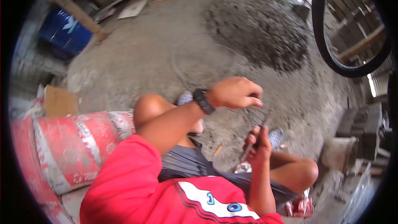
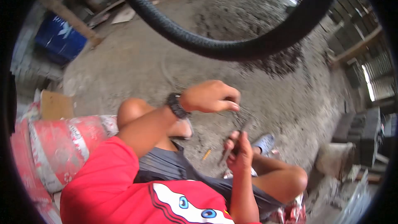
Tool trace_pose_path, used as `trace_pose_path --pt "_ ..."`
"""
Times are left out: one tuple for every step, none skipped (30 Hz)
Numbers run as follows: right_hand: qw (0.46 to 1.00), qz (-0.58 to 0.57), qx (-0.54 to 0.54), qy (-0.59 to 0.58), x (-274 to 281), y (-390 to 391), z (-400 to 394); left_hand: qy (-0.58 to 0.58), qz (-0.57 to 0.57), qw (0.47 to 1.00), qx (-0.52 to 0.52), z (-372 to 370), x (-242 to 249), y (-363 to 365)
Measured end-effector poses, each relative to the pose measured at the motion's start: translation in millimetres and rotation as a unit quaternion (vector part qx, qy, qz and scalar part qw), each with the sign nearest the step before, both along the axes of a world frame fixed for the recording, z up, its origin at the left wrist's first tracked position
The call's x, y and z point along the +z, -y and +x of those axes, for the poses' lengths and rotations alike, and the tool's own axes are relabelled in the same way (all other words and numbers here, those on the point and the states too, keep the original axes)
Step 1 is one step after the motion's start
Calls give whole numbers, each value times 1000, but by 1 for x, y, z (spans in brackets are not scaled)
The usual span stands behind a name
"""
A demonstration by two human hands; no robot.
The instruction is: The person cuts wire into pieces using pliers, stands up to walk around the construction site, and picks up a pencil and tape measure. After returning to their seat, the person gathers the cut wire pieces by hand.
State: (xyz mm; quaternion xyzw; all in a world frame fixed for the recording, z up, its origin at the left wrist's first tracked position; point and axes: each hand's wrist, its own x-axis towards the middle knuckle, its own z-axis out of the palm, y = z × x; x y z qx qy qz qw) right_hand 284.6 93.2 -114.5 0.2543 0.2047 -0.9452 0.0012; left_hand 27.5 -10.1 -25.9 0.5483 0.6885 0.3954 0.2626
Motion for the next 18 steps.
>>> trace_pose_path --pt "999 -29 -13 -42 3 0 2 9 4 1000 -2 -2 5 2" --pt "998 -36 -21 -56 6 0 1 20 12 1000 -7 -2 9 3" --pt "999 -3 -27 -23 14 1 -4 11 8 1000 7 -3 11 5" --pt "999 31 -34 11 19 2 -8 -7 5 1000 15 -4 11 7" --pt "999 27 -23 3 5 2 -12 -26 2 999 22 -5 12 10" --pt "963 249 -24 98 -18 0 -14 -32 -1 999 31 -5 13 13" --pt "869 457 -27 185 -30 -1 -15 -97 -3 994 52 -4 13 16" --pt "872 455 -24 178 -38 -4 -12 -161 -6 984 69 -4 13 18" --pt "872 441 -38 209 -43 -5 -9 -163 19 984 65 -5 14 20" --pt "872 425 -51 237 -43 -4 -12 -169 15 983 70 -7 17 22" --pt "894 373 -59 243 -39 -4 -13 -188 30 978 83 -10 20 25" --pt "913 325 -67 236 -30 -2 -16 -206 44 973 97 -13 25 27" --pt "916 325 -67 226 -25 0 -18 -204 28 972 115 -16 33 31" --pt "918 324 -66 217 -23 4 -19 -209 23 970 126 -23 33 33" --pt "927 310 -62 202 -25 3 -17 -198 53 963 174 -30 31 33" --pt "929 308 -53 195 -27 5 -16 -187 85 954 220 -37 37 38" --pt "931 304 -42 197 -27 6 -17 -155 27 959 235 -45 44 43" --pt "932 299 -33 200 -25 8 -20 -161 24 957 240 -53 43 46"
